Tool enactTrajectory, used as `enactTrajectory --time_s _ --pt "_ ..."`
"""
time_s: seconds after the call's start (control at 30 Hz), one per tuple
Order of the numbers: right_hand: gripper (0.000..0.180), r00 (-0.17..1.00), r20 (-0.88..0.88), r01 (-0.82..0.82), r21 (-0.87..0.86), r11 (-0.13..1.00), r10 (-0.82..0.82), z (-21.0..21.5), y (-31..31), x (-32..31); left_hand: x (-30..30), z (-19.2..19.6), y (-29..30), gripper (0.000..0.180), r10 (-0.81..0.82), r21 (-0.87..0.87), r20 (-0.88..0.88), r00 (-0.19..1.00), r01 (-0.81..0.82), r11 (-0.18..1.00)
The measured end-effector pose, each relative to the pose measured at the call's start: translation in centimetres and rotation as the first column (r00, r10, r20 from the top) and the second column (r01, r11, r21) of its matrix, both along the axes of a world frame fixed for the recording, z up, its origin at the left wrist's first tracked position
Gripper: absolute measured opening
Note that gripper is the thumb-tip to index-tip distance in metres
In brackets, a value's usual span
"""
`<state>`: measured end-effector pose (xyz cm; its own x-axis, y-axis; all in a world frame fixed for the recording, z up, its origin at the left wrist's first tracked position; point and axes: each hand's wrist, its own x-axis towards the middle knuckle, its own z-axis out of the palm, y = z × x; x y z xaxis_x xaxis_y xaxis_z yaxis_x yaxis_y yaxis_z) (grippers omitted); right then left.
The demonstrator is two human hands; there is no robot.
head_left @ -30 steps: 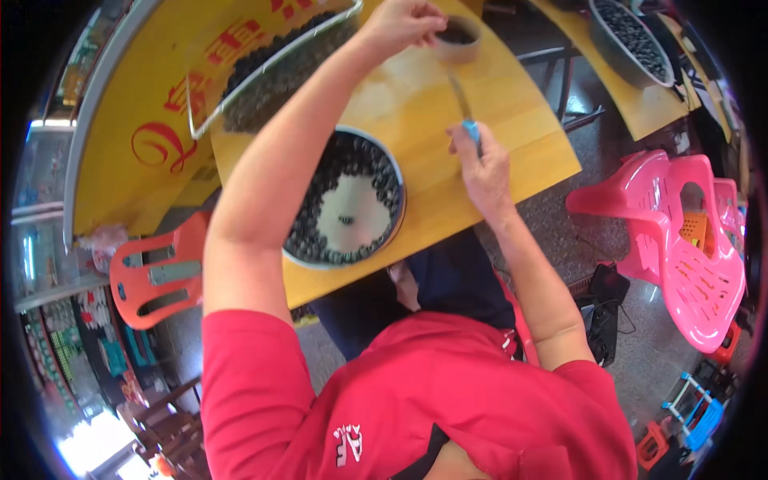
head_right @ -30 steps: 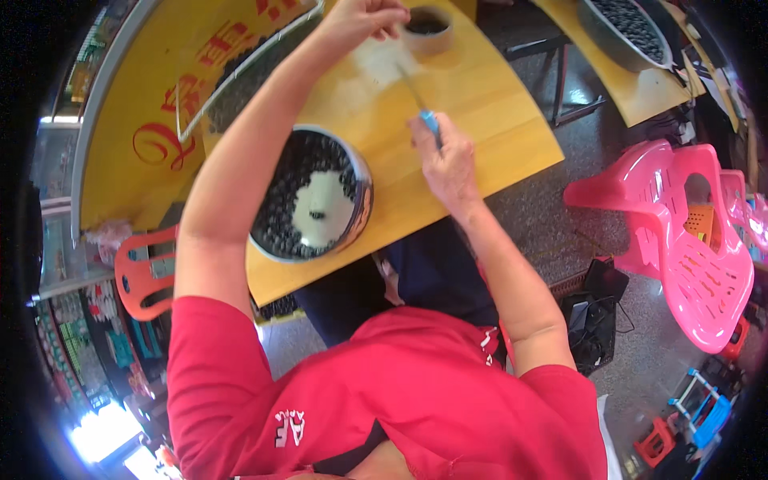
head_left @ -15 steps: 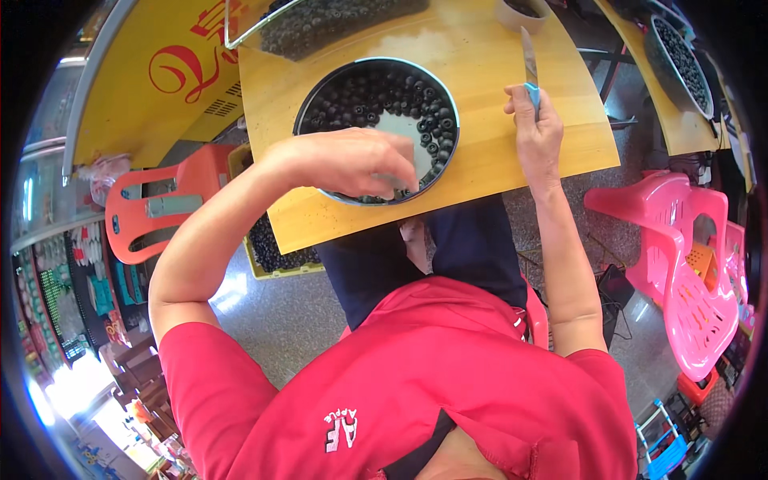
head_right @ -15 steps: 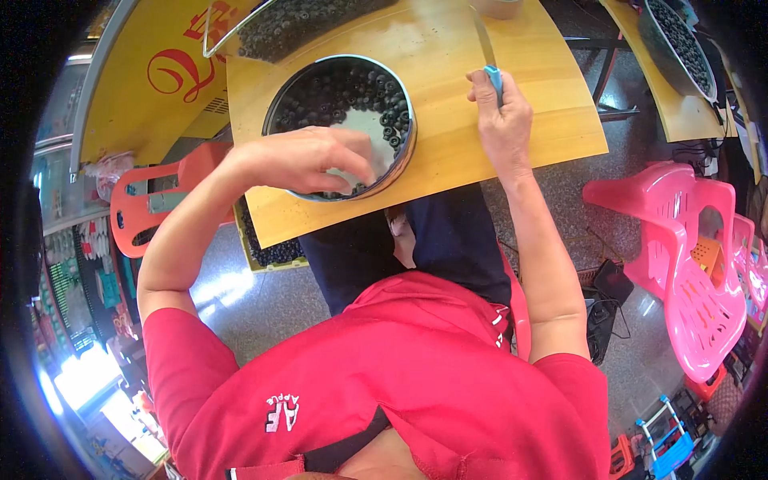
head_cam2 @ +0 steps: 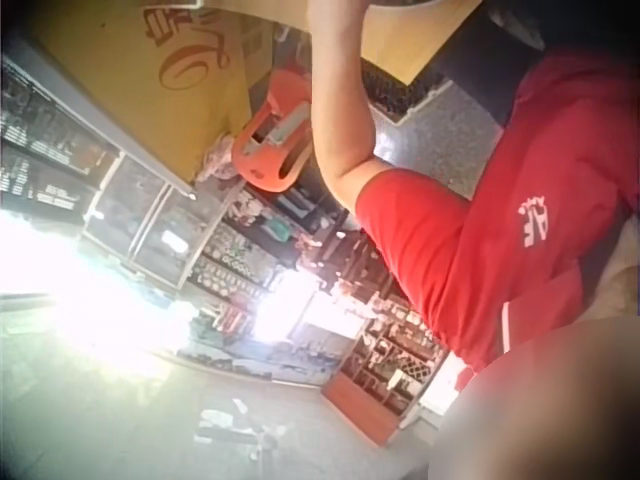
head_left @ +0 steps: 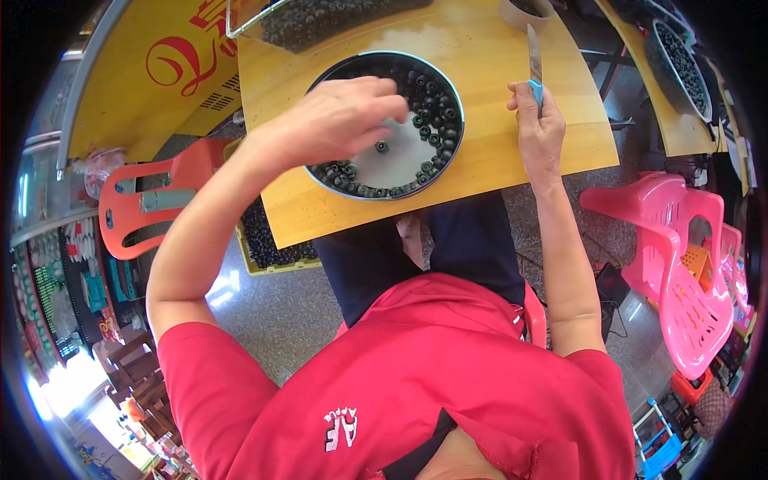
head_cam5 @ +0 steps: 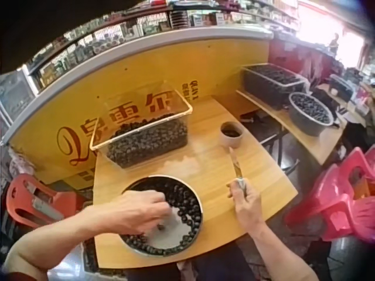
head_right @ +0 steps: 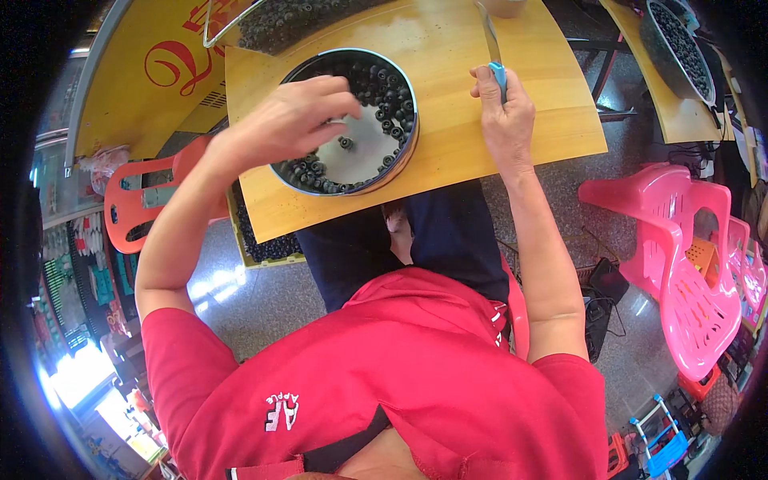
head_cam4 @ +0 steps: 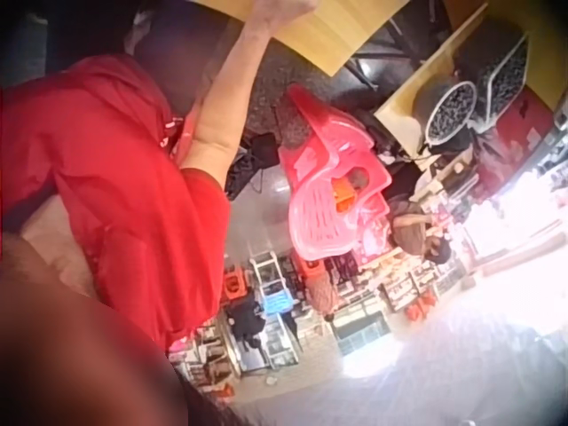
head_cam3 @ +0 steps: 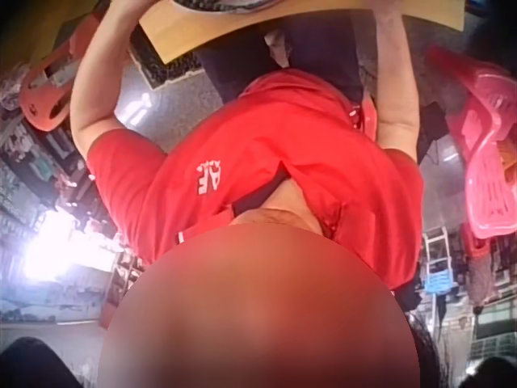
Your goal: Manually pitting small black fruits using a paring knife at a workstation.
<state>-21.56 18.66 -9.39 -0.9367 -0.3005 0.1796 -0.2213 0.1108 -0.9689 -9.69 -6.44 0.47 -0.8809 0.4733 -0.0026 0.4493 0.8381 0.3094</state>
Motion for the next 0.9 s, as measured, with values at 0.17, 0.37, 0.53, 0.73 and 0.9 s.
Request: enactTrajectory --time_s 0.17,0.37,0.53,0.73,0.9 --pt "0.028 1.0 0.017 -0.007 -0.014 1.0 0.007 -0.3 0.1 -0.1 1.7 3.4 -1.2 0.021 0.074 -0.213 0.417 0.906 0.019 0.977" --pt "0.026 0.999 0.031 -0.008 -0.027 1.0 0.008 -0.5 0.1 -0.2 1.6 2.1 0.1 0.027 -0.022 -0.486 0.361 0.932 0.209 0.849" --pt "0.025 1.0 0.01 -0.01 -0.041 0.999 0.01 -0.7 0.0 -0.3 1.0 0.3 1.8 0.034 -0.068 -0.51 0.42 0.905 0.298 0.807" --pt "0.026 1.0 -0.001 -0.014 -0.032 0.999 0.014 -0.5 0.0 -0.2 0.3 0.2 0.7 0.027 0.087 -0.234 0.14 0.986 -0.052 0.971" --pt "0.026 1.0 -0.002 -0.013 -0.034 0.999 0.013 -0.4 0.1 -0.2 0.8 0.4 1.8 0.054 -0.361 -0.071 0.019 0.932 0.362 0.93"
